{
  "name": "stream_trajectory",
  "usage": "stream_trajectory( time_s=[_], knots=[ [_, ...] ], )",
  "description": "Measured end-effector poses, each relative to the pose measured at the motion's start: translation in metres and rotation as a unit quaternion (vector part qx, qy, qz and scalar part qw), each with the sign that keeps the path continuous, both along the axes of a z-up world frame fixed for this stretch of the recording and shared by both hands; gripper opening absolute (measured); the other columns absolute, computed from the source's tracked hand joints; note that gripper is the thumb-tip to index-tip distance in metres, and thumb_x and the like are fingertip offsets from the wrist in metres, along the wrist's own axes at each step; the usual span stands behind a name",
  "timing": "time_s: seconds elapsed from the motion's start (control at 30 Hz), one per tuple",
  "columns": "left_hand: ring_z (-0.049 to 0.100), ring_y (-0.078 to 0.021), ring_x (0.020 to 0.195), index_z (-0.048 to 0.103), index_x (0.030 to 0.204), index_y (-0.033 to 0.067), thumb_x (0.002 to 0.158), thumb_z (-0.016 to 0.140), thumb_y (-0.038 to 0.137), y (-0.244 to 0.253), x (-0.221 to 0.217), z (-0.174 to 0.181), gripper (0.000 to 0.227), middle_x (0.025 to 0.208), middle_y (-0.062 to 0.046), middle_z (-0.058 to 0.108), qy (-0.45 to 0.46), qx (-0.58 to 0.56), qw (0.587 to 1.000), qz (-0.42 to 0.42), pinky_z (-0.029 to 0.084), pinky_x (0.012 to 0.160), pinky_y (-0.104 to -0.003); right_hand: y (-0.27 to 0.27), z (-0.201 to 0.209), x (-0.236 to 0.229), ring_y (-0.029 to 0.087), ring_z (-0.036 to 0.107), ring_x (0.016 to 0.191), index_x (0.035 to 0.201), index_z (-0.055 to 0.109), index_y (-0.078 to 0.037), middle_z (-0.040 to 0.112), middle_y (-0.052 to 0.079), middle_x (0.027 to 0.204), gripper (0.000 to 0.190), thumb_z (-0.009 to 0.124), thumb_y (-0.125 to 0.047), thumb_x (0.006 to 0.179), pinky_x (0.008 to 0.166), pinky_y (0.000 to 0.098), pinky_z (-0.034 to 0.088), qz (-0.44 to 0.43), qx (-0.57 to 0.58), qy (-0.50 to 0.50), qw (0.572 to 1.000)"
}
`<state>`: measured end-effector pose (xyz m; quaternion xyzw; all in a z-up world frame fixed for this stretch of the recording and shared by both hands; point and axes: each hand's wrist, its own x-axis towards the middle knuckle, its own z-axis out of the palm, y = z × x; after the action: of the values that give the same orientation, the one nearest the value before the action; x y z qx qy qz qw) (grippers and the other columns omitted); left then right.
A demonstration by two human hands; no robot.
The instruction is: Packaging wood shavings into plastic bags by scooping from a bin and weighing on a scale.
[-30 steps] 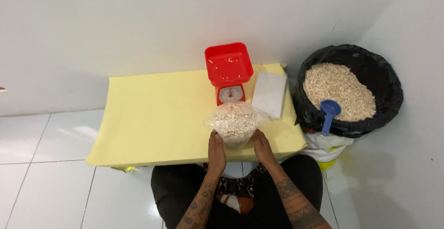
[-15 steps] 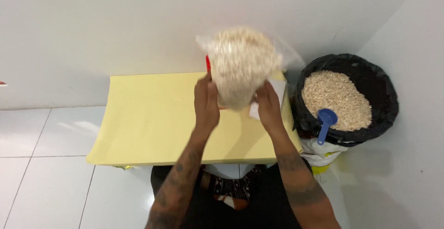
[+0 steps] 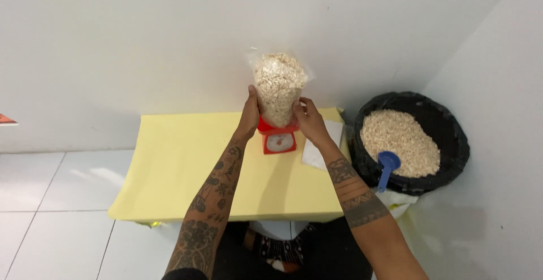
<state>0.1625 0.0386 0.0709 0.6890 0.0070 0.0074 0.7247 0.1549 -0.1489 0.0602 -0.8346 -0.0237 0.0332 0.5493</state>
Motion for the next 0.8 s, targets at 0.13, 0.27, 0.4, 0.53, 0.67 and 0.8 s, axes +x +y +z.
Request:
stream_trajectory(
  time_s=[0.13, 0.27, 0.4, 0.53, 0.67, 0.8],
  knots=[
    [0.021, -0.0451, 0.151, 0.031, 0.159, 0.0036, 0.103, 0.012, 0.070, -0.009, -0.021, 0.022, 0.089, 0.162, -0.028, 0.030, 0.020, 0.096, 0.995, 0.018, 0.013, 0.126, -0.057, -0.005, -0.032, 0.010, 0.036, 0.073, 0.096, 0.134, 0.062, 0.005, 0.071, 0.024, 0.114, 0.054, 0.056, -0.040, 0.106, 0.083, 0.0480, 0.057, -0.040, 0.004, -0.098, 0.994],
    [0.037, -0.0391, 0.146, 0.050, 0.148, 0.0093, 0.110, 0.026, 0.055, -0.007, -0.022, 0.005, 0.064, 0.151, -0.020, 0.048, -0.085, 0.104, 0.986, 0.101, 0.026, 0.124, -0.051, -0.005, -0.029, 0.005, 0.029, 0.066, 0.100, 0.136, 0.063, -0.001, 0.066, 0.018, 0.113, 0.046, 0.067, -0.029, 0.099, 0.086, 0.0426, 0.054, -0.084, 0.016, -0.130, 0.988],
    [0.050, -0.0319, 0.130, 0.061, 0.132, 0.0103, 0.112, 0.045, 0.026, 0.003, -0.019, -0.056, 0.030, 0.129, -0.011, 0.056, -0.269, 0.168, 0.911, 0.265, 0.044, 0.108, -0.042, -0.013, -0.029, -0.019, 0.031, 0.064, 0.110, 0.137, 0.058, -0.005, 0.064, 0.017, 0.114, 0.041, 0.063, -0.023, 0.101, 0.093, 0.0438, 0.049, -0.121, 0.069, -0.149, 0.979],
    [0.056, -0.0452, 0.101, 0.061, 0.113, -0.0008, 0.107, 0.052, 0.018, 0.001, -0.108, -0.099, 0.021, 0.101, -0.021, 0.057, -0.318, 0.244, 0.866, 0.298, 0.046, 0.092, -0.052, -0.032, -0.117, -0.061, 0.020, 0.048, 0.069, 0.086, 0.053, -0.007, 0.047, 0.005, 0.072, 0.025, 0.071, -0.020, 0.097, 0.067, 0.0371, 0.040, -0.170, 0.061, -0.191, 0.965],
    [0.042, -0.0157, 0.059, 0.043, 0.069, 0.0086, 0.095, 0.064, 0.014, 0.001, -0.143, -0.193, 0.034, 0.058, -0.003, 0.041, -0.040, 0.169, 0.949, 0.263, 0.038, 0.058, -0.034, -0.032, -0.211, -0.095, 0.020, 0.048, 0.050, 0.058, 0.041, -0.015, 0.043, 0.005, 0.050, 0.045, 0.072, -0.024, 0.089, 0.057, 0.0322, 0.040, -0.103, -0.009, -0.159, 0.982],
    [0.029, -0.0104, 0.055, 0.037, 0.060, 0.0080, 0.089, 0.057, 0.004, 0.001, -0.164, -0.228, 0.036, 0.057, 0.002, 0.034, -0.010, 0.070, 0.968, 0.241, 0.031, 0.052, -0.027, -0.018, -0.232, -0.122, 0.011, 0.032, 0.050, 0.055, 0.039, -0.008, 0.036, -0.002, 0.052, 0.045, 0.068, -0.014, 0.089, 0.050, 0.0282, 0.035, -0.062, 0.027, -0.093, 0.993]
  ],
)
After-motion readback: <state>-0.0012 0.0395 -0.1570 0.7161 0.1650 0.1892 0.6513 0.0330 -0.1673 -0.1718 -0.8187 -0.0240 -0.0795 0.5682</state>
